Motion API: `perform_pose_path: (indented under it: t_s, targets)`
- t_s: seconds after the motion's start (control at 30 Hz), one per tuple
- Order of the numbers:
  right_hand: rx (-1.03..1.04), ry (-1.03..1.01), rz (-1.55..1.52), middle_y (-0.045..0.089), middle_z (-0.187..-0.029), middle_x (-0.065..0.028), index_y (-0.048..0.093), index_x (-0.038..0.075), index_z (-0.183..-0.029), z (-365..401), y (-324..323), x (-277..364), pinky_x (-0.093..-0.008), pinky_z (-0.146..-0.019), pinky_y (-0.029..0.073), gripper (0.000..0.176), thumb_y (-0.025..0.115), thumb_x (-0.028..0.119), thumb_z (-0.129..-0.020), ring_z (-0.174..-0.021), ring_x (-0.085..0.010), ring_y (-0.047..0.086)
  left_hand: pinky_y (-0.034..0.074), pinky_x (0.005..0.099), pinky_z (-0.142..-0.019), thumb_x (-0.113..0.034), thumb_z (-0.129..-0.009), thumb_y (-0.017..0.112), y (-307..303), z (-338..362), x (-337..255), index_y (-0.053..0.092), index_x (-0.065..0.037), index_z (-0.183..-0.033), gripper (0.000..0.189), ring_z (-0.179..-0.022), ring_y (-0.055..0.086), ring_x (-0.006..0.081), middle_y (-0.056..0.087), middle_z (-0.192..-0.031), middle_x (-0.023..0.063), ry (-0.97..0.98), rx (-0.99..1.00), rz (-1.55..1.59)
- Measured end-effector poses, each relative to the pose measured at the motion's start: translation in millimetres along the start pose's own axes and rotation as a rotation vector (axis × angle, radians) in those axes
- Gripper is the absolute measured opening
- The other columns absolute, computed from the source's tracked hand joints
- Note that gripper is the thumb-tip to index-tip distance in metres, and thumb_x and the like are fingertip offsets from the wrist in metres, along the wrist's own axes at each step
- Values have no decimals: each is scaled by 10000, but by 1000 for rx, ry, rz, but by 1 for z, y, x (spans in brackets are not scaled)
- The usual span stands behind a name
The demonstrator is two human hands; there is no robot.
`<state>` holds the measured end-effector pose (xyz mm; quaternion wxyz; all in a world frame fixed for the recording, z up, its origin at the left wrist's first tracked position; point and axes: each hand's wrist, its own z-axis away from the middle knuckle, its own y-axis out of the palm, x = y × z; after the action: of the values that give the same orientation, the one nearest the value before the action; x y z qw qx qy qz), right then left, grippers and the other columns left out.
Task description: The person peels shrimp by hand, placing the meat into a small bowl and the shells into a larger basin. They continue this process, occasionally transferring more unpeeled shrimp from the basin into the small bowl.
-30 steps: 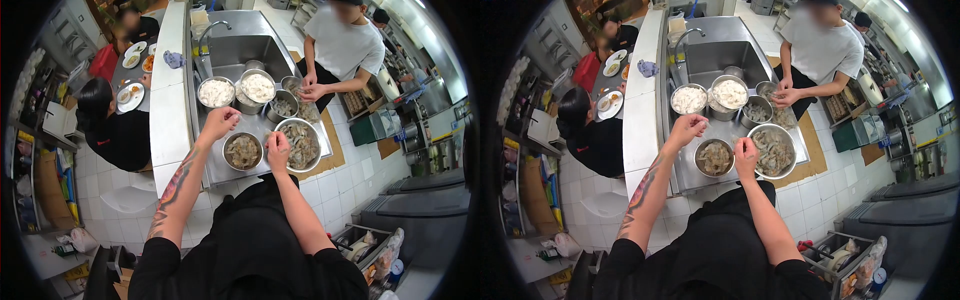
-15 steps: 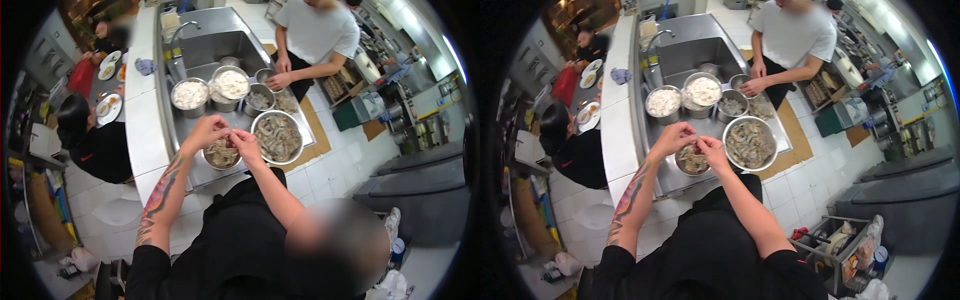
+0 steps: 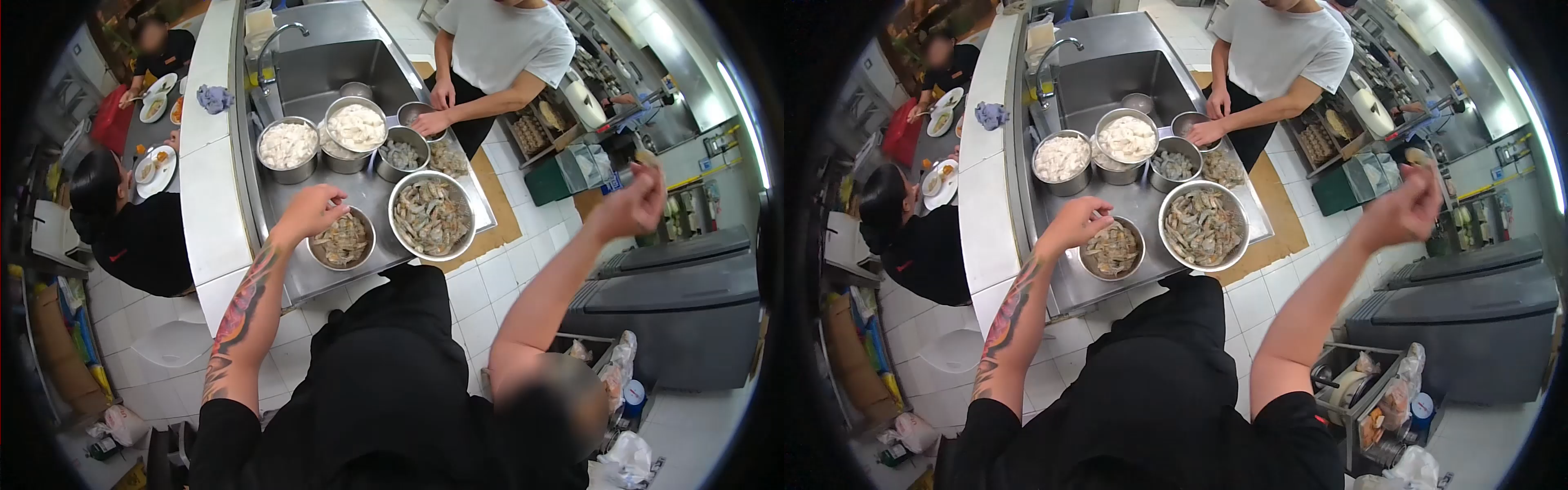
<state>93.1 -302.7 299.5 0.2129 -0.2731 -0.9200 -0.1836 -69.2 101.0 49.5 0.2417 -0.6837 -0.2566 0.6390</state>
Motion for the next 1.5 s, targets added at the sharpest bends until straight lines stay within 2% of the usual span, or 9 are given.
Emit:
perform_pose_path:
  t_s: [0.07, 0.1, 0.17, 0.2, 0.37, 0.7, 0.93, 1.3, 1.5]
  targets:
    - [95, -79, 247, 734, -929, -117, 713, 13, -978, 53, 18, -66, -347, -734, 547, 143, 609, 110, -964, -797, -206, 679, 568, 368, -768, -243, -904, 746, 1, -2, 0, 711, 6, -1161, 359, -834, 722, 262, 732, -1031, 164, 25, 27, -4]
    - [510, -291, 676, 717, -929, -86, 704, 19, -930, 97, 21, -107, -411, -769, 514, 125, 624, 114, -947, -866, -214, 657, 568, 368, -768, -243, -904, 746, 0, 0, -3, 711, 6, -1161, 359, -834, 722, 262, 732, -1031, 164, 29, 32, -11]
    - [1112, 315, 10, 721, -975, -183, 705, 22, -988, 274, 55, -165, -453, -810, 521, 146, 678, 118, -881, -897, -297, 679, 566, 372, -768, -234, -910, 738, -2, 2, -12, 712, 7, -1160, 348, -840, 721, 272, 732, -1040, 171, -10, 70, -29]
    - [1552, 343, 88, 721, -1100, -178, 730, 63, -1078, 299, 45, -95, -441, -878, 525, 236, 704, 126, -852, -1019, -325, 676, 566, 372, -768, -234, -910, 738, -4, 0, -10, 712, 7, -1160, 348, -840, 721, 272, 732, -1040, 171, 1, 72, -40]
    - [1421, 305, -132, 729, -1162, -139, 766, 70, -1052, 408, -2, -9, -436, -942, 538, 238, 704, 99, -825, -1065, -356, 667, 563, 375, -771, -226, -907, 730, -2, 9, 5, 709, 15, -1154, 346, -848, 716, 279, 734, -1039, 179, -18, 43, -25]
    - [1063, 594, 348, 750, -888, -162, 775, 49, -973, 291, -10, -110, -400, -742, 565, 157, 681, 147, -894, -805, -345, 722, 549, 385, -759, -227, -891, 734, -1, 4, -4, 720, -10, -1140, 330, -813, 710, 301, 739, -921, 167, 15, 114, -68]
    - [1414, 81, 309, 722, -984, -156, 738, 74, -973, 334, -1, -116, -477, -828, 549, 167, 702, 130, -820, -942, -378, 677, 544, 401, -747, -231, -887, 735, 3, 6, 0, 727, -9, -1117, 320, -810, 707, 313, 741, -918, 162, -3, 134, -74]
    - [1356, 19, 267, 733, -894, -138, 756, 59, -1070, 340, -6, -137, -418, -786, 556, 268, 720, 87, -806, -846, -318, 687, 546, 413, -764, -237, -880, 739, 1, 9, -1, 730, -4, -1116, 332, -845, 708, 334, 741, -930, 172, 10, 136, -107]
    - [1091, 660, 94, 751, -897, -107, 726, 20, -1054, 333, 7, -91, -337, -661, 556, 185, 717, 114, -894, -706, -182, 691, 547, 413, -777, -235, -886, 730, 5, 4, -4, 730, -32, -1138, 323, -847, 707, 335, 738, -936, 175, 91, 132, -67]
